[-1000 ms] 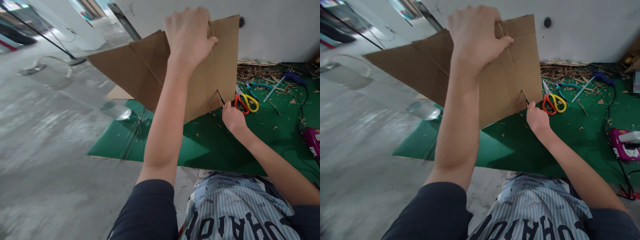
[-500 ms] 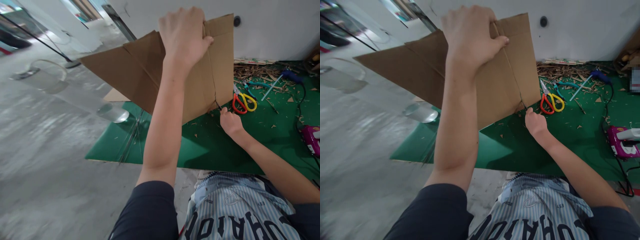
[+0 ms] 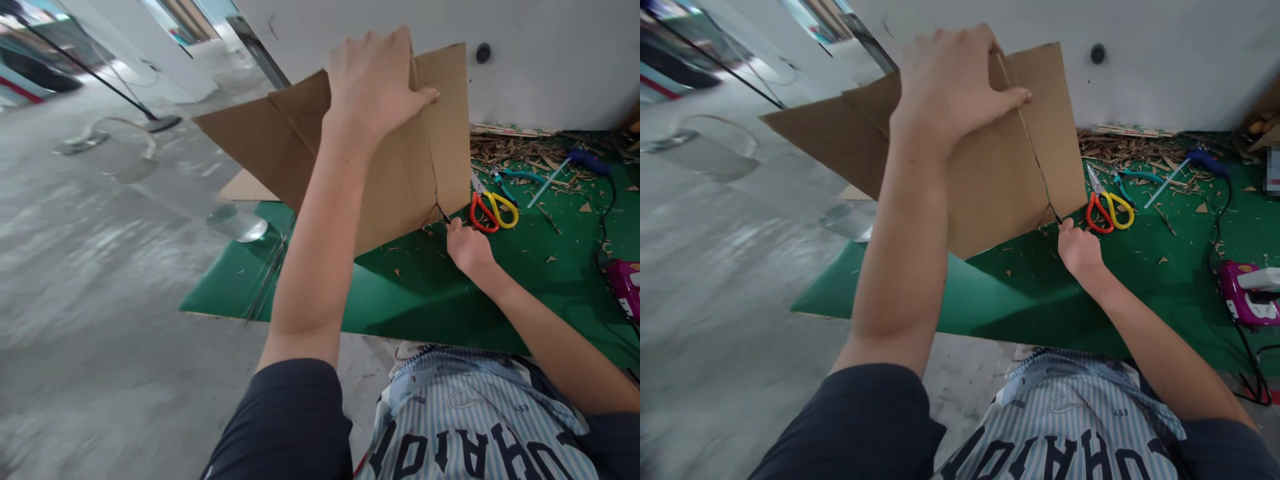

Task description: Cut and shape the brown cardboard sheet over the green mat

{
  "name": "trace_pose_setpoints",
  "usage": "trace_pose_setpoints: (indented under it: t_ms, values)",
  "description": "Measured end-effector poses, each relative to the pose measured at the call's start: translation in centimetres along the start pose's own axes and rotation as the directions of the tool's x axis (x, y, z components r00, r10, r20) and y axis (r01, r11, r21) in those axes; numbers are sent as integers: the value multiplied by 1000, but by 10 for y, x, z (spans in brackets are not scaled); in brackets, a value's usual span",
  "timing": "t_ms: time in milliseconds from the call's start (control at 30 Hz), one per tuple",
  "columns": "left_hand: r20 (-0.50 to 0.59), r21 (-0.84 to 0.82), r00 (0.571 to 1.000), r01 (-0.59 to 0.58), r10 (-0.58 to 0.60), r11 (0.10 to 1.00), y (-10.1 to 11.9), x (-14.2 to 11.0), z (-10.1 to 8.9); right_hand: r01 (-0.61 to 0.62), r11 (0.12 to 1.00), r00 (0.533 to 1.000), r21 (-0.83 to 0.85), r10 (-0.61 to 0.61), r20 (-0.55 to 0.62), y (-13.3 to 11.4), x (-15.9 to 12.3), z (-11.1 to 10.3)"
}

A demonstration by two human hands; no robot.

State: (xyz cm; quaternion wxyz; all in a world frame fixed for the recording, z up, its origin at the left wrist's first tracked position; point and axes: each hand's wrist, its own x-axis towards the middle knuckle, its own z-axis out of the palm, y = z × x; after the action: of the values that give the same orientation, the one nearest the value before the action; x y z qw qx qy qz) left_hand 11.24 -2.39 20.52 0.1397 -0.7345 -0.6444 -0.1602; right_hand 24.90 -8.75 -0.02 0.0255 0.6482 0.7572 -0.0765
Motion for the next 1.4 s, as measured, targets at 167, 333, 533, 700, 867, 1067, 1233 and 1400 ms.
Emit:
trace_pose_setpoints:
  t_ms: [167, 333, 533, 700, 867, 1067, 1233, 1400]
  values:
    - [41, 45, 998, 36, -38, 998, -28, -10, -18, -16, 1000, 995, -7, 15, -95, 2, 0, 6]
    - [73, 31, 997, 17, -19, 999, -55, -14, -14, -4, 1000, 992, 1, 5, -129, 3, -1, 4]
    - [49, 43, 997, 57, -59, 997, -52, -12, -4, 18, 960, 991, 281, 20, -133, 10, 3, -8]
    - [40, 39, 998, 45, -46, 998, -52, -14, -5, 63, 898, 978, 436, 32, -207, 14, 2, -12]
    - [12, 0, 1000, -1, 1, 1000, -42, -21, -12, 122, 883, 918, 454, 73, -390, 12, -7, -36]
    - [-12, 3, 999, -39, 39, 999, -27, -23, -21, 227, 852, 871, 472, 39, -490, -4, 4, -83]
    - [177, 36, 979, -104, 96, 994, -53, -20, -38, 348, 785, 829, 513, -3, -559, -13, 16, -93]
    - [252, 31, 962, -121, 110, 992, -86, -22, -48, 399, 738, 817, 544, -17, -576, -10, 13, -88]
